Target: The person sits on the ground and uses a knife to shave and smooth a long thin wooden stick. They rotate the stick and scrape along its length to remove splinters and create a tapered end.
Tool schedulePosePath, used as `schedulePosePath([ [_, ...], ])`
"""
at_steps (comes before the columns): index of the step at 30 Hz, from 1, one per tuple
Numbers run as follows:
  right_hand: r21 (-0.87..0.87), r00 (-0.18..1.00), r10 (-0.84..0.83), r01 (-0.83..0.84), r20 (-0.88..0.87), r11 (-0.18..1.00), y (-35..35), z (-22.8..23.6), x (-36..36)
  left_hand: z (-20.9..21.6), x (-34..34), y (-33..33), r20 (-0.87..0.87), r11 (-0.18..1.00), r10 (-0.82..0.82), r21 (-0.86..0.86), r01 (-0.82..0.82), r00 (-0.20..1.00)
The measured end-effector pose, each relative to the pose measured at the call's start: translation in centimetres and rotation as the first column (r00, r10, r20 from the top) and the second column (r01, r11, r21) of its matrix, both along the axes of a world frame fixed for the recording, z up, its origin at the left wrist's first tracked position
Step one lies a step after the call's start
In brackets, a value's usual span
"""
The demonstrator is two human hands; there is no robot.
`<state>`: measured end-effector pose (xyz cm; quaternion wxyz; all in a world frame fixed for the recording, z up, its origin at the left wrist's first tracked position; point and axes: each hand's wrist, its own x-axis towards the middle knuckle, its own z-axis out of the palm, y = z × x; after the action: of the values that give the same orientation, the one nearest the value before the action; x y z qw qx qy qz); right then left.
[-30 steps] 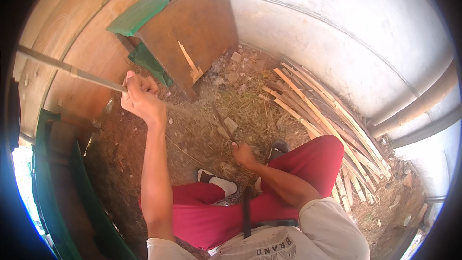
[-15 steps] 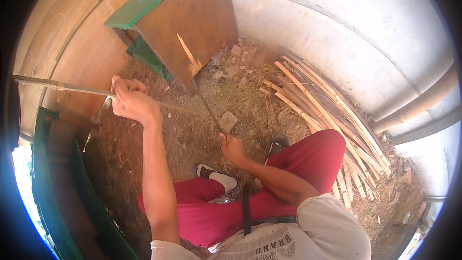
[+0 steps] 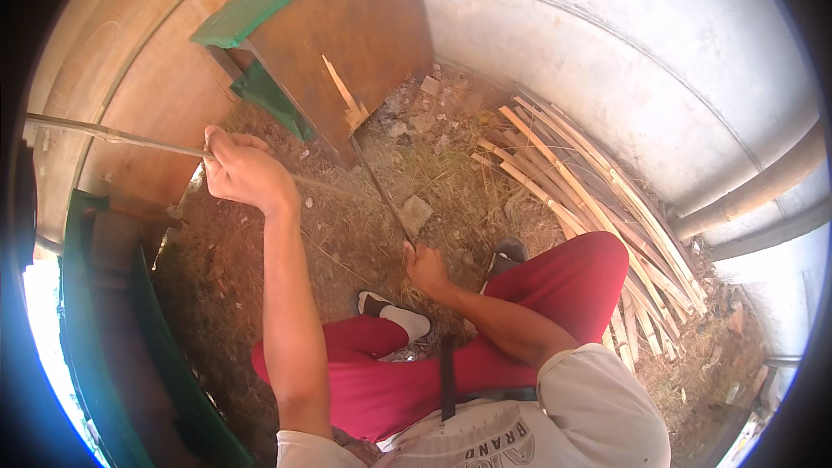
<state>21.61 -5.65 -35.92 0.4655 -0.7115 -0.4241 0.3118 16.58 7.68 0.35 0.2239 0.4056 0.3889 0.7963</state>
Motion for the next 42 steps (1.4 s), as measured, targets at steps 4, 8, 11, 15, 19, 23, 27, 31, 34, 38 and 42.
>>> schedulePosePath([
  [4, -0.323, 0.988, 0.146, -0.122, 0.053, 0.938, -0.9, -2.5, 2.3, -0.2, -0.8, 0.2, -0.027, 0.998, 0.055, -0.011, -0.056, 0.998],
  [8, -0.323, 0.996, 0.082, -0.064, 0.045, 0.944, 0.4, -3.9, 2.7, -0.4, 0.3, 0.1, -0.085, 0.997, 0.029, 0.074, -0.023, 0.996],
  [11, -0.226, 0.996, 0.092, -0.087, 0.013, 0.970, 1.1, -0.5, 2.1, -0.5, -0.6, -0.2, 0.013, 0.990, -0.102, 0.098, 0.100, 0.995],
  [15, -0.113, 0.993, 0.048, -0.060, -0.105, 0.992, 1.3, 4.1, 1.4, -1.1, -0.7, 0.0, -0.034, 0.983, -0.085, 0.161, 0.089, 0.996],
  [19, -0.074, 0.992, 0.044, -0.052, -0.115, 0.996, 0.9, 5.5, 0.8, -0.9, -0.6, -0.6, -0.156, 0.964, -0.208, 0.135, 0.229, 0.966],
  [23, -0.076, 0.998, 0.054, -0.053, 0.018, 0.996, 0.4, 2.2, 1.4, -1.1, -0.9, -1.3, -0.107, 0.943, -0.323, 0.052, 0.329, 0.940],
  [27, -0.320, 0.978, 0.202, -0.178, 0.043, 0.931, 0.1, -1.3, 4.0, -1.4, -0.5, -1.4, -0.031, 0.969, -0.232, 0.076, 0.234, 0.972],
  [31, -0.220, 0.987, 0.157, -0.149, 0.019, 0.964, 1.2, 1.2, 2.5, -1.4, -1.5, -1.3, -0.044, 0.982, -0.171, 0.077, 0.174, 0.984],
  [34, -0.076, 0.991, 0.110, -0.104, 0.080, 0.992, -0.3, 1.7, 0.4, -2.0, -1.4, -1.3, -0.050, 0.986, -0.153, 0.063, 0.156, 0.987],
  [38, -0.348, 0.979, 0.192, -0.158, 0.065, 0.924, -1.2, -4.4, 4.2, -1.2, -0.5, -1.5, -0.046, 0.986, -0.157, 0.055, 0.159, 0.987],
  [42, -0.541, 0.965, 0.230, -0.128, 0.125, 0.831, -1.0, -6.3, 5.1, -1.4, -1.8, -1.3, -0.025, 0.986, -0.160, 0.047, 0.161, 0.987],
])
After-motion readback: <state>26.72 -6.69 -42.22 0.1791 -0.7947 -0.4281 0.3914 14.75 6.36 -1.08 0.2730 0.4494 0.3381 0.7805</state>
